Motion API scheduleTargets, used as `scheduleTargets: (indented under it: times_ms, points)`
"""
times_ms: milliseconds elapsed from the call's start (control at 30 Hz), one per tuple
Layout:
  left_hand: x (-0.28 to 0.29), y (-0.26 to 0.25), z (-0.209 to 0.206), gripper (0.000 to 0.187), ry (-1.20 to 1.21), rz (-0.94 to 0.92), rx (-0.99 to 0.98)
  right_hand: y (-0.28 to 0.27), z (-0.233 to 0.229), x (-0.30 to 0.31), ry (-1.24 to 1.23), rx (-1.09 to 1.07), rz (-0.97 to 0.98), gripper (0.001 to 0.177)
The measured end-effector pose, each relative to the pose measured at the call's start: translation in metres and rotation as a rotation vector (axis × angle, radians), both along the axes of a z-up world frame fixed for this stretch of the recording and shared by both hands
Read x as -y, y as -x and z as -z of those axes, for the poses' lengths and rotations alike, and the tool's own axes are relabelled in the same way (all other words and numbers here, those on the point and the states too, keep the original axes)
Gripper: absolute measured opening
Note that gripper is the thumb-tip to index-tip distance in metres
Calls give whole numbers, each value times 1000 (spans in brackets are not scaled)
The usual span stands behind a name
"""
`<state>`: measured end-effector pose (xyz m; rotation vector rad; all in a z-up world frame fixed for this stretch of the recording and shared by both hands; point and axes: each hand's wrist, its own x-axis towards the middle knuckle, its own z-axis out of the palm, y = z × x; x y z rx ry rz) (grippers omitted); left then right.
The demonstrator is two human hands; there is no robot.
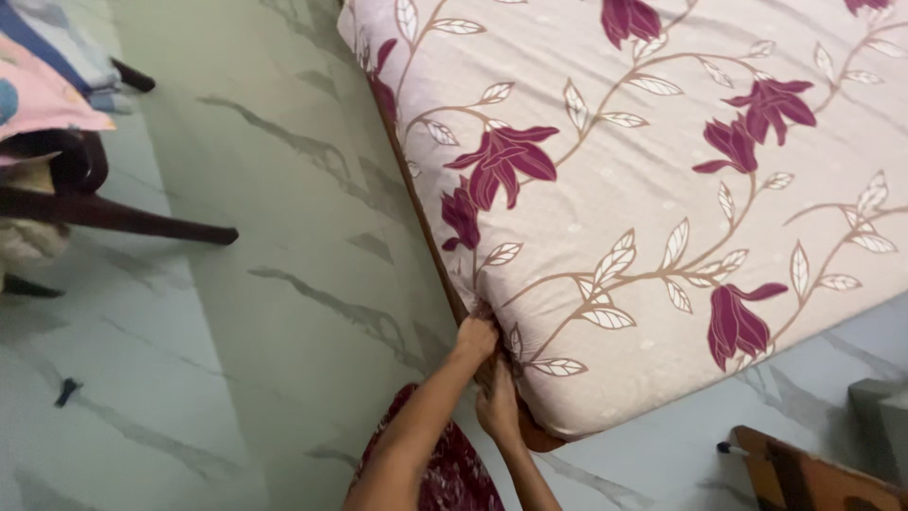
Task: The person tucks a floral-patterned fitted sheet around a mattress on a wooden bed frame. They work around the perimeter, pulling and smoothing the fabric at each corner and along the sides to secure it.
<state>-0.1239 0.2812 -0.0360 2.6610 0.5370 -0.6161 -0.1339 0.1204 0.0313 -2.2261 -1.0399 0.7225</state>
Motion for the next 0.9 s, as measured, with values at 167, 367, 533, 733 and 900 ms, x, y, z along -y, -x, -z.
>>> scheduleTargets:
  times_ms: [167,367,533,733,900]
  points:
    - [-9,-16,16,46,-256,252,-212,-7,-7,30,81,-64,106,75]
    - [-5,12,28,52,-253,163,206,-2,19,24,61,167,49,84]
    - [2,16,17,49,-250,148,337,-33,42,-33,154,20,106,70]
    - [21,56,1,40,-185,312,515,-29,32,-32,78,28,91,62]
    - [38,33,7,34,33,332,132,19,23,-7,344,-25,212,60]
